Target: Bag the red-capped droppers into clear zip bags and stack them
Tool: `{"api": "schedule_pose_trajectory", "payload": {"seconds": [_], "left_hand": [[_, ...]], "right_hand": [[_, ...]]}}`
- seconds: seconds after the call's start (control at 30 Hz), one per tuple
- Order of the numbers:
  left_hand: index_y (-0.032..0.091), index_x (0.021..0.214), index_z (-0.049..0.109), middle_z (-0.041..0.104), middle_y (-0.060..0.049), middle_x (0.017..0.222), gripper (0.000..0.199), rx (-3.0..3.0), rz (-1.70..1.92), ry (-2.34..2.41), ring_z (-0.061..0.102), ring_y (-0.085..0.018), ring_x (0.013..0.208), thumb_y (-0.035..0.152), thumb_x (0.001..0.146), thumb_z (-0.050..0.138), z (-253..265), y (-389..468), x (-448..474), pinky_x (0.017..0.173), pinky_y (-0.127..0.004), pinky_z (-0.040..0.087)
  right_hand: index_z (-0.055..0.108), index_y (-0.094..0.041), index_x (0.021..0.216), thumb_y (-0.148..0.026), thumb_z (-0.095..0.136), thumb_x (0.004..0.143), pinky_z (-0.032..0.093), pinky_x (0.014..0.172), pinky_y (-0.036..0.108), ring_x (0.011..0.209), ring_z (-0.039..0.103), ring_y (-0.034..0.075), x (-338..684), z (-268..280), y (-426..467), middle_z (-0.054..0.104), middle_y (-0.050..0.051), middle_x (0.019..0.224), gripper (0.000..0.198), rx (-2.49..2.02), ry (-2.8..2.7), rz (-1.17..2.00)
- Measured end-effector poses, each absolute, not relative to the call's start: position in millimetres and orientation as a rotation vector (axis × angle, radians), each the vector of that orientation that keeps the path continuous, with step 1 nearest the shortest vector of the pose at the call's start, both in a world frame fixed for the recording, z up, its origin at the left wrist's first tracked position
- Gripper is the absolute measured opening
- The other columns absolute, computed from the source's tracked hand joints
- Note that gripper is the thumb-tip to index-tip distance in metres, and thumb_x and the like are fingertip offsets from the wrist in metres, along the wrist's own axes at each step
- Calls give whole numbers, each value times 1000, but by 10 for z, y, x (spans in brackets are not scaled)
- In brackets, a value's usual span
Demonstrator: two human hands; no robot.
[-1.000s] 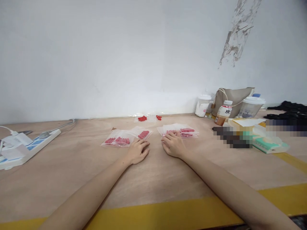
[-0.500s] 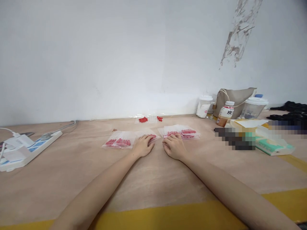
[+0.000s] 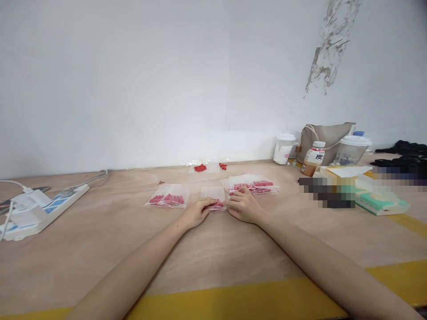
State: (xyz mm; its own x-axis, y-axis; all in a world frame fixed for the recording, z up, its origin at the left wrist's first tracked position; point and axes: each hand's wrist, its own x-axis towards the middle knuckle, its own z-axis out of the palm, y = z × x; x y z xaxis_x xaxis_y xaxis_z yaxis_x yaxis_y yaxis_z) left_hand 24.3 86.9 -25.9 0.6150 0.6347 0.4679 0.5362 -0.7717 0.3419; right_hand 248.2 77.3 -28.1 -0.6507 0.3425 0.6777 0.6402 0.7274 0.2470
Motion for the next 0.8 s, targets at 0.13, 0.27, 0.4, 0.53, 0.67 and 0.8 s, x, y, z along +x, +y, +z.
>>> {"api": "schedule_pose_trajectory", "payload": {"seconds": [0.13, 0.27, 0.4, 0.53, 0.67, 0.8], "left_hand": [[20, 105, 61, 63, -4, 107, 28, 2680, 915, 1018, 58, -18, 98, 14, 79, 52, -252, 863, 287, 87, -33, 46], [20, 102, 62, 64, -3, 104, 27, 2691, 999, 1013, 61, -17, 93, 11, 79, 51, -274, 850, 348, 83, -31, 48], [19, 103, 61, 64, -4, 103, 22, 2716, 1034, 1014, 60, -17, 94, 20, 83, 52, -276, 836, 337, 84, -30, 48], [19, 104, 60, 64, -5, 104, 27, 2966, 1022, 907, 60, -18, 94, 34, 81, 56, -220, 796, 184, 83, -30, 49], [17, 98, 61, 66, -6, 94, 20, 3410, 975, 754, 63, -18, 82, 29, 86, 49, -164, 803, 11, 72, -30, 53], [14, 92, 59, 66, -6, 89, 19, 3650, 984, 676, 63, -16, 77, 18, 88, 41, -155, 846, -24, 69, -28, 52]], "right_hand": [[62, -23, 95, -18, 48, 79, 25, 80, 33, 74, 50, 14, 2476, -273, 769, 62, 1, 69, 22, -677, -2320, -645], [62, -21, 91, -18, 47, 81, 26, 81, 33, 70, 48, 13, 2467, -270, 778, 61, 0, 67, 19, -616, -2327, -709], [62, -20, 80, -18, 44, 84, 27, 80, 32, 68, 47, 12, 2465, -265, 786, 59, 0, 62, 19, -619, -2287, -820], [61, -20, 74, -14, 43, 84, 27, 80, 32, 69, 48, 11, 2479, -260, 775, 59, 0, 64, 21, -641, -2271, -870], [60, -19, 74, -13, 42, 84, 27, 82, 33, 70, 48, 11, 2491, -270, 770, 59, 1, 67, 22, -661, -2246, -867], [59, -18, 74, -12, 42, 83, 27, 83, 33, 68, 50, 11, 2497, -285, 777, 59, 1, 67, 21, -685, -2213, -808]]}}
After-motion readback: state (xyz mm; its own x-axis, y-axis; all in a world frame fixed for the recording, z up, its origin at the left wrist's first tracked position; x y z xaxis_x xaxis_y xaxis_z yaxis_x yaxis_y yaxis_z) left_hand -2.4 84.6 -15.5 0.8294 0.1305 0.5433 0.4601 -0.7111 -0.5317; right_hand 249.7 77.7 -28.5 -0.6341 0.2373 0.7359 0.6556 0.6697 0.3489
